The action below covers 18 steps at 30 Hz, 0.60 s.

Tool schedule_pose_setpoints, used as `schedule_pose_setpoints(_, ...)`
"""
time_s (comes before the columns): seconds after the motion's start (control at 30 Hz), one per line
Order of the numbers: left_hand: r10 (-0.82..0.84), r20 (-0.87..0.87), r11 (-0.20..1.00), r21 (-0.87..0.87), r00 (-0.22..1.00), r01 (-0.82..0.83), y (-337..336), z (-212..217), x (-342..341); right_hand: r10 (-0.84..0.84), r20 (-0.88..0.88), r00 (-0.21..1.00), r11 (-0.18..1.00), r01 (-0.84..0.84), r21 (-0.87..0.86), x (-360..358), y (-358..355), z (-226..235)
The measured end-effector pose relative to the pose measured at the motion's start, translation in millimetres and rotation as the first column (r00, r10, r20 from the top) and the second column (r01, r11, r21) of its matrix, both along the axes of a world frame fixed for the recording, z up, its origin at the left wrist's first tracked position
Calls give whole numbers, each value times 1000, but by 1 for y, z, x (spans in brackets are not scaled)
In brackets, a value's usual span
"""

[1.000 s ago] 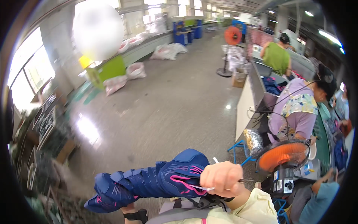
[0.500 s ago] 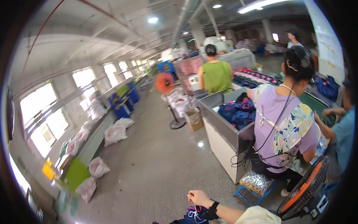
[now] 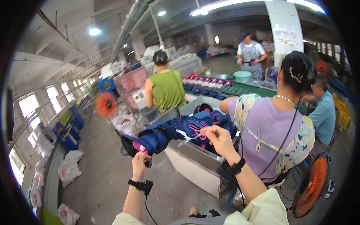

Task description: Gathering and organizing shoe upper components at a manufacturing assembly line.

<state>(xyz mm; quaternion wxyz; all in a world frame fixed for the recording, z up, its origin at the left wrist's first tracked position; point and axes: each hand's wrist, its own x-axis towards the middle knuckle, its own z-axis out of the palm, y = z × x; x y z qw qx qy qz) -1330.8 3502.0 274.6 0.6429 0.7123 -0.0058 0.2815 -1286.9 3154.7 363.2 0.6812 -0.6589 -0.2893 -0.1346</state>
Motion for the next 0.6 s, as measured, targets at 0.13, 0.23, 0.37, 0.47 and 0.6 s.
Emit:
schedule_pose_setpoints(0.13, -44, -64, 935, 350, 997, 64, 27, -22, 170, -309, 43, 950, 886, 304, -349, 50, 1, -61)
schedule_pose_setpoints(0.23, -60, -161, 762, 630, 985, 149, 33, -74, 251, -460, 238, 855, 507, 474, -720, 54, 14, -116)
schedule_pose_setpoints(0.37, 53, -54, 770, 638, 997, -7, -24, -124, 280, -559, 193, 806, 313, 421, -851, 18, 14, -161)
schedule_pose_setpoints(0.47, -200, 298, 875, 483, 933, 33, -119, -75, 193, -614, 76, 785, 324, 339, -883, -20, -14, -161)
schedule_pose_setpoints(0.6, -791, 156, 552, 598, 591, 581, -213, -89, 48, -494, -412, 766, 701, 69, -710, -114, -54, -136)
